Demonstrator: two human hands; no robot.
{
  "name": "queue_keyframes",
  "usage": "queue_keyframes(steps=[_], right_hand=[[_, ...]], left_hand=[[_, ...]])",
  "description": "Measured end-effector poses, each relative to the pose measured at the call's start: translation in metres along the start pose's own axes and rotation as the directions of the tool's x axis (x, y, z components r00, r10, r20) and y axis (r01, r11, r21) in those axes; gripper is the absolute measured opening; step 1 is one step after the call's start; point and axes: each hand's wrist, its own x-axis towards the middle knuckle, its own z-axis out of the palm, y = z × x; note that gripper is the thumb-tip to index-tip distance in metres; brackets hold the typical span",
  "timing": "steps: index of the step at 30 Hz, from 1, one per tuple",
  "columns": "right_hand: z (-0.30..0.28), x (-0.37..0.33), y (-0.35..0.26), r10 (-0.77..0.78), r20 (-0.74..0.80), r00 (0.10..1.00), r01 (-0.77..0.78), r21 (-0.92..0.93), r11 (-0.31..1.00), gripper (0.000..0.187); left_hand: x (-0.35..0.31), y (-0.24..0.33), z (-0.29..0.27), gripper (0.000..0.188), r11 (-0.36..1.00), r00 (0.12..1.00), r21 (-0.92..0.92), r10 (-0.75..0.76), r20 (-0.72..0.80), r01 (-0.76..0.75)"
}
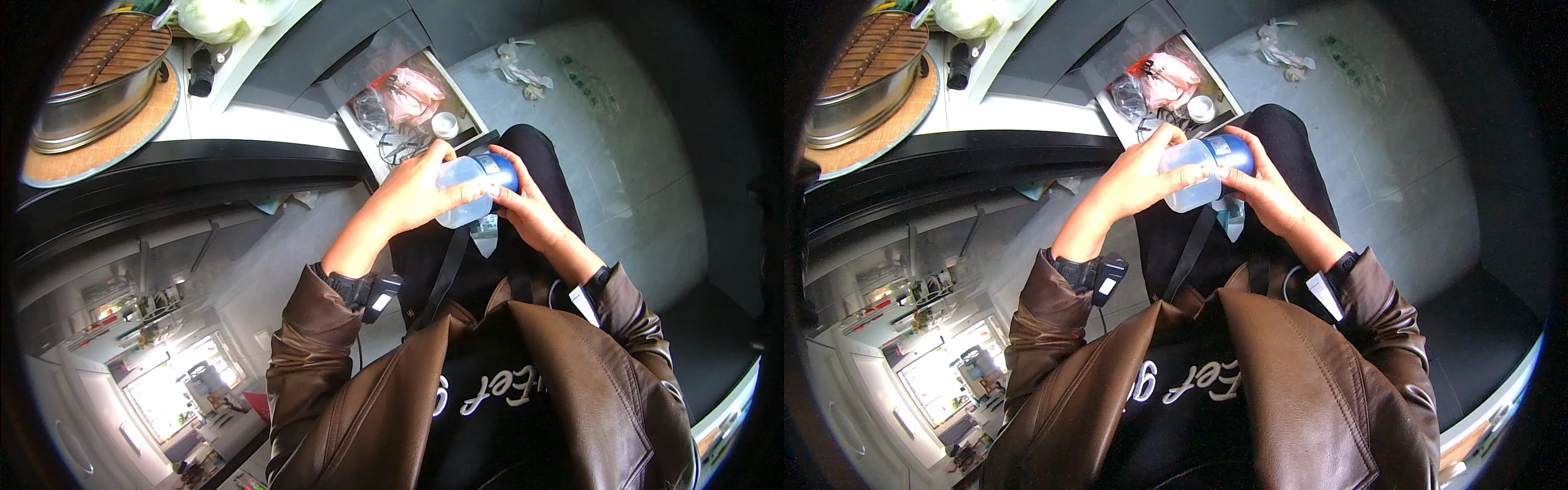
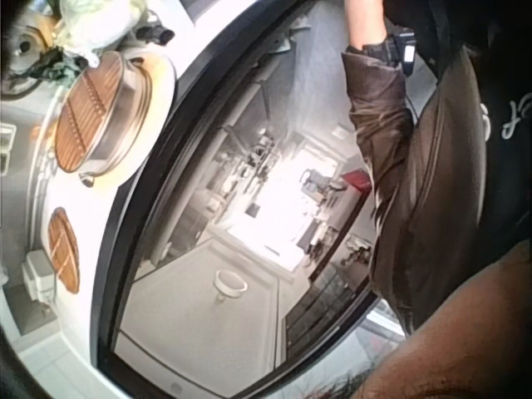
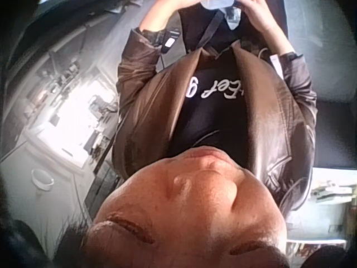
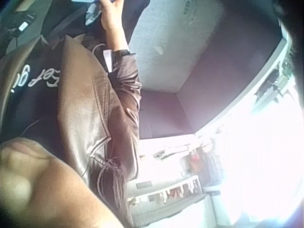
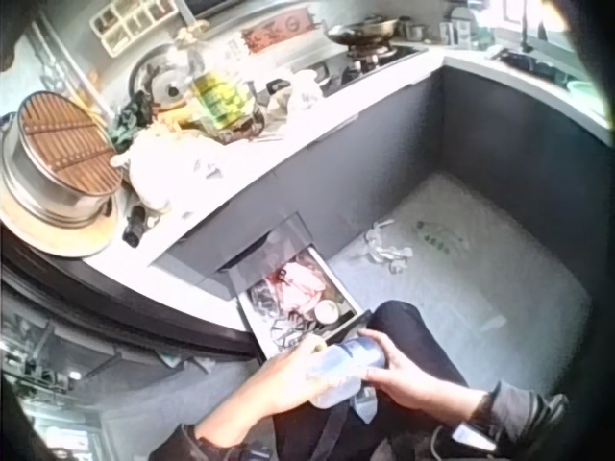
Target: The person sits on the floor and assembles a small blue and clear plastic container. They open a drawer, retrieve a plastic bag, then pick up the blue lid and clear base, insert a white insert into the base, and screw the lid on. The person repeatedly unscrews and re-screws the lid to check the fit before placing the assembled container back into the drawer.
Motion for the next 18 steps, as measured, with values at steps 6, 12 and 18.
queue_keyframes(steps=[6, 12, 18], right_hand=[[-0.003, 0.001, 0.002, 0.014, -0.029, 0.999, -0.012, 0.064, 0.998, 0.078], [-0.003, 0.001, -0.001, 0.018, -0.017, 1.000, -0.017, 0.047, 0.999, 0.079], [-0.001, 0.000, -0.001, -0.016, -0.013, 1.000, 0.017, 0.006, 1.000, 0.077]], left_hand=[[0.014, -0.006, 0.004, 0.066, 0.998, 0.999, -0.044, -0.051, 0.010, 0.052], [0.020, -0.016, 0.005, 0.063, 0.970, 0.991, -0.205, -0.115, 0.075, 0.128], [0.015, -0.018, 0.005, 0.063, 0.826, 0.945, -0.460, -0.284, 0.161, 0.326]])
